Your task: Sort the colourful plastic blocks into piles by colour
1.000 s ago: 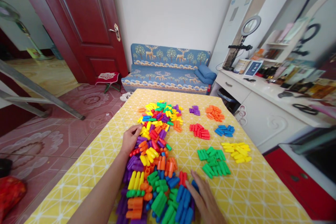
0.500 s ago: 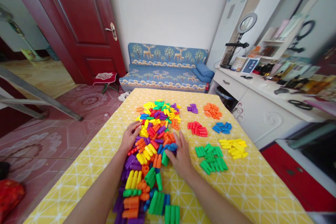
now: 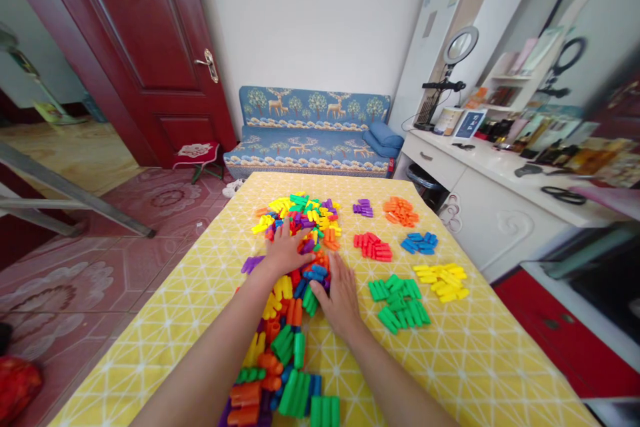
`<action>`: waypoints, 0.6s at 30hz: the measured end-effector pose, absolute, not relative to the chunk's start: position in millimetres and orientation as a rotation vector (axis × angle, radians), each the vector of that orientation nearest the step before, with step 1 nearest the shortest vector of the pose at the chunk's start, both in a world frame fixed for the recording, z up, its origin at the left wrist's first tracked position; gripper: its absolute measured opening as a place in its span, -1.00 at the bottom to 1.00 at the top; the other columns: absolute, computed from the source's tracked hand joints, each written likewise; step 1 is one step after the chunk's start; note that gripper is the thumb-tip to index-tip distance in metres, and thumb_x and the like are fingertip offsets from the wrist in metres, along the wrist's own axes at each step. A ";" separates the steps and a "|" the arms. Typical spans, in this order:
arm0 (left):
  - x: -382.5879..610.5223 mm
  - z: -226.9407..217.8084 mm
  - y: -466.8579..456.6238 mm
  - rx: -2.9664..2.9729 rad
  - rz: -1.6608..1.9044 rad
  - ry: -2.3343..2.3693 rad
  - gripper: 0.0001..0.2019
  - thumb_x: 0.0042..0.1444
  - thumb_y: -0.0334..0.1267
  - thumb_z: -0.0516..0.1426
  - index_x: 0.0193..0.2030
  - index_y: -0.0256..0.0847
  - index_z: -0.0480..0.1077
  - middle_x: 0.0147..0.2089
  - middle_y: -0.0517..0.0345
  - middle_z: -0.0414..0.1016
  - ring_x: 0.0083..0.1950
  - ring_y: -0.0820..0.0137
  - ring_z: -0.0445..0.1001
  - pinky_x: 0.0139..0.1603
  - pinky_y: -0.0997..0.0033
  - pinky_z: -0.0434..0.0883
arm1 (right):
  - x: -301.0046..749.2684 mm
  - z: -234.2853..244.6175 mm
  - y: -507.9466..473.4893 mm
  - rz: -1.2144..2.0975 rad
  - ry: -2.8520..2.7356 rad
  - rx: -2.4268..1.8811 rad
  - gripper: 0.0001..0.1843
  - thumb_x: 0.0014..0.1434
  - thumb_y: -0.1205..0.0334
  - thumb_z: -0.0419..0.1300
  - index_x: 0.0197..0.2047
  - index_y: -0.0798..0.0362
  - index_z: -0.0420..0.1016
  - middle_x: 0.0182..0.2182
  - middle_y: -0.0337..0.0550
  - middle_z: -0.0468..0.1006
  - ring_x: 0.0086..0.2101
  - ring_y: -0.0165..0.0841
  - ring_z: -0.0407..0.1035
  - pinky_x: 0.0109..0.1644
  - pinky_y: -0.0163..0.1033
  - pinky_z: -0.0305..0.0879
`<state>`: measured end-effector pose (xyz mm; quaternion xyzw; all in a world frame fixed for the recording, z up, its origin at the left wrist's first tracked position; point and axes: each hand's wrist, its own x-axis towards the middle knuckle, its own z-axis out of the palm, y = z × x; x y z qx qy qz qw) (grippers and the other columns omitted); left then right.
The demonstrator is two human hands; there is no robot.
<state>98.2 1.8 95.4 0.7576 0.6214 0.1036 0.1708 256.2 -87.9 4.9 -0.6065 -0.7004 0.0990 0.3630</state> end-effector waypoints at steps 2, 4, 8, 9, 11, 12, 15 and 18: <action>112.1 98.5 -2.3 2.250 0.222 1.724 -0.36 0.02 0.03 0.22 0.29 0.17 0.26 0.52 0.06 -0.19 0.48 -0.16 -0.20 0.33 -0.36 -0.05 | 256.8 4.8 -87.0 0.255 -1.771 -1.531 -0.24 0.30 -0.14 0.00 0.43 0.05 -0.06 0.35 0.06 0.09 0.32 -0.04 -0.03 0.33 0.23 -0.04; 117.6 98.8 -5.7 2.317 0.204 1.635 -0.47 0.08 -0.06 0.19 0.24 0.20 0.32 0.50 0.10 -0.08 0.48 -0.13 -0.17 0.33 -0.38 -0.07 | 257.9 3.9 -86.4 0.268 -1.737 -1.508 -0.25 0.31 -0.11 -0.01 0.43 0.05 -0.07 0.34 0.06 0.11 0.31 -0.06 0.00 0.33 0.22 -0.02; 108.9 96.3 -16.7 2.340 0.424 1.428 -0.60 0.19 -0.08 0.10 0.17 0.12 0.41 0.39 0.05 0.20 0.44 -0.01 0.06 0.35 -0.27 0.05 | 260.8 -0.8 -83.8 0.318 -1.644 -1.463 -0.31 0.33 -0.08 -0.02 0.41 0.05 -0.02 0.31 0.07 0.19 0.27 -0.09 0.09 0.31 0.17 0.06; 104.2 95.7 -20.5 2.332 0.522 1.367 -0.61 0.20 -0.05 0.08 0.16 0.08 0.43 0.36 0.02 0.26 0.41 0.03 0.13 0.35 -0.20 0.10 | 261.3 -2.3 -82.9 0.329 -1.618 -1.452 -0.32 0.33 -0.07 -0.02 0.40 0.05 0.01 0.29 0.06 0.22 0.26 -0.10 0.12 0.30 0.15 0.09; 92.9 95.6 -28.6 2.311 0.694 1.256 -0.59 0.21 0.02 0.07 0.14 0.00 0.46 0.30 -0.02 0.34 0.36 0.10 0.24 0.33 -0.07 0.20 | 262.1 -5.1 -81.2 0.338 -1.568 -1.449 -0.34 0.32 -0.06 -0.01 0.38 0.06 0.06 0.26 0.08 0.26 0.24 -0.11 0.15 0.29 0.12 0.12; 86.4 96.4 -32.8 2.299 0.751 1.225 -0.59 0.21 0.03 0.08 0.12 -0.03 0.48 0.27 -0.04 0.38 0.33 0.11 0.29 0.32 -0.04 0.24 | 262.4 -6.2 -80.5 0.342 -1.553 -1.452 -0.35 0.32 -0.05 0.00 0.37 0.08 0.08 0.25 0.08 0.27 0.23 -0.11 0.16 0.29 0.11 0.13; 63.1 103.5 -47.8 2.255 0.858 1.270 -0.58 0.18 0.06 0.10 0.05 -0.11 0.52 0.18 -0.07 0.48 0.25 0.11 0.39 0.26 -0.01 0.32 | 262.9 -7.8 -79.8 0.365 -1.527 -1.461 -0.36 0.31 -0.05 0.01 0.36 0.08 0.11 0.25 0.07 0.28 0.23 -0.13 0.17 0.30 0.09 0.13; 31.6 112.1 -72.9 2.210 0.883 1.362 -0.56 0.18 0.08 0.10 0.08 -0.09 0.50 0.21 -0.05 0.44 0.24 0.13 0.40 0.28 0.05 0.32 | 263.0 -6.9 -80.8 0.401 -1.488 -1.460 -0.35 0.31 -0.07 0.01 0.35 0.07 0.12 0.25 0.06 0.28 0.24 -0.14 0.17 0.31 0.08 0.12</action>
